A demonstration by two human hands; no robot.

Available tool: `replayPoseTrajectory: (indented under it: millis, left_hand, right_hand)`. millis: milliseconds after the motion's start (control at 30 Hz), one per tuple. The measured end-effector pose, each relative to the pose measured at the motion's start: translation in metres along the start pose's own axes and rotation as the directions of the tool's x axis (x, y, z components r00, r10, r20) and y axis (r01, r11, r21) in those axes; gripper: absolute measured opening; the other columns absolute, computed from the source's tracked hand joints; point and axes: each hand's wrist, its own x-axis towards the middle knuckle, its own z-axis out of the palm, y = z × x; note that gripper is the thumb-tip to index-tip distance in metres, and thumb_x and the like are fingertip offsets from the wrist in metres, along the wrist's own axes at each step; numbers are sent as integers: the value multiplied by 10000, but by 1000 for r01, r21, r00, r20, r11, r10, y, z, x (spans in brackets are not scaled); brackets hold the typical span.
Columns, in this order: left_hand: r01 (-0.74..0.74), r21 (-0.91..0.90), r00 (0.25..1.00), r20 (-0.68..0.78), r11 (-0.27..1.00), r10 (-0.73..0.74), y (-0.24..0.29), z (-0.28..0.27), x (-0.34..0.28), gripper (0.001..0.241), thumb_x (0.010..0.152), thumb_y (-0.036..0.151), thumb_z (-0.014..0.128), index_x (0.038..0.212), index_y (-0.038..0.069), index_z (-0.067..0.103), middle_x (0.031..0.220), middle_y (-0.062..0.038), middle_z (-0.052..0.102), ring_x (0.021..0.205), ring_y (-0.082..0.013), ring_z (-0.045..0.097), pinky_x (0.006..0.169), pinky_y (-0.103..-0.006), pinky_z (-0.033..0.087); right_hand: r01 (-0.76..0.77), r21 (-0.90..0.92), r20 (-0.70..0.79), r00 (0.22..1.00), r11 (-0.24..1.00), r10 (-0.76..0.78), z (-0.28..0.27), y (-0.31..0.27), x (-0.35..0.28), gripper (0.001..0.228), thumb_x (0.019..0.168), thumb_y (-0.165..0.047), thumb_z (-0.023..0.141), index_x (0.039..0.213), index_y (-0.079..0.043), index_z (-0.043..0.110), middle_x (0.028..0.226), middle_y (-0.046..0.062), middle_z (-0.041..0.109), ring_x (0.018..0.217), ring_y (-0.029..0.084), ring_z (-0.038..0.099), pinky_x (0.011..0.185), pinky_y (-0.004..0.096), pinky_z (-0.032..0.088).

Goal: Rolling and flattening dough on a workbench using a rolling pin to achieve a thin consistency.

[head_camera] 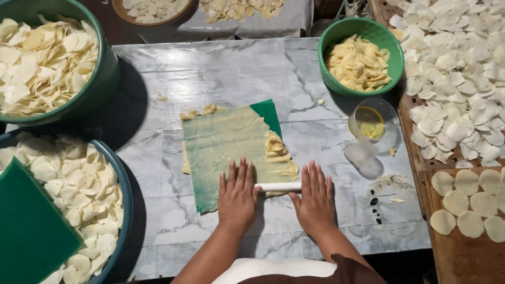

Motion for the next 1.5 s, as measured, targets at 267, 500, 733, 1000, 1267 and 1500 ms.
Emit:
replayPoseTrajectory:
  millis: [267, 500, 733, 1000, 1267, 1500]
  left_hand:
    - [-69, -17, 996, 62, 997, 70, -16, -23, 73, 654, 1066, 538, 258, 1643, 230, 245, 1716, -80, 195, 1579, -338, 157, 1244, -602, 87]
    - [141, -48, 987, -68, 989, -144, -34, -16, 16, 638, 1096, 511, 255, 1656, 208, 216, 1721, -125, 138, 1570, -343, 109, 1223, -605, -32]
    - [190, 4, 977, 103, 982, -189, -27, -33, 71, 634, 1079, 465, 214, 1647, 184, 192, 1741, -85, 53, 1595, -321, 21, 1256, -583, -58]
    - [67, -65, 988, -131, 996, -75, -47, 10, 48, 696, 1044, 529, 335, 1629, 162, 251, 1718, -110, 123, 1561, -387, 122, 1212, -619, 78]
    - [65, 53, 996, -70, 997, -61, -40, -44, 84, 587, 1049, 479, 315, 1567, 217, 401, 1716, -80, 216, 1584, -301, 158, 1252, -606, 44]
    - [90, -52, 992, -80, 995, -94, -28, -8, 105, 584, 1063, 316, 336, 1571, 29, 351, 1701, -199, 203, 1582, -357, 148, 1271, -497, 146]
  right_hand:
    - [-158, -2, 160, 975, 987, 157, 31, 11, 51, 765, 1019, -617, 384, 1578, -94, 373, 1680, 193, 295, 1562, 336, 253, 1156, 782, 91]
    - [-116, 128, 160, 983, 985, 95, 5, 4, 8, 600, 1045, -449, 418, 1600, -233, 349, 1718, 72, 234, 1583, 277, 183, 1180, 707, 76]
    - [-102, -40, 210, 972, 994, 108, 22, 18, 69, 769, 1015, -607, 383, 1607, -119, 319, 1706, 147, 250, 1587, 307, 188, 1194, 755, 32]
    - [25, 169, 28, 999, 985, -30, -3, 13, 27, 474, 938, -292, 651, 1375, -145, 543, 1340, 87, 530, 1242, 293, 524, 1184, 532, 328]
    - [172, -21, -45, 984, 985, -173, -15, 40, 77, 353, 915, -343, 616, 1267, -320, 609, 1051, -72, 515, 1006, 158, 570, 1042, 419, 391]
    - [229, 129, 156, 956, 965, -248, 16, 52, 139, 564, 997, -434, 518, 1510, -204, 470, 1409, 63, 538, 1365, 253, 501, 1180, 559, 290]
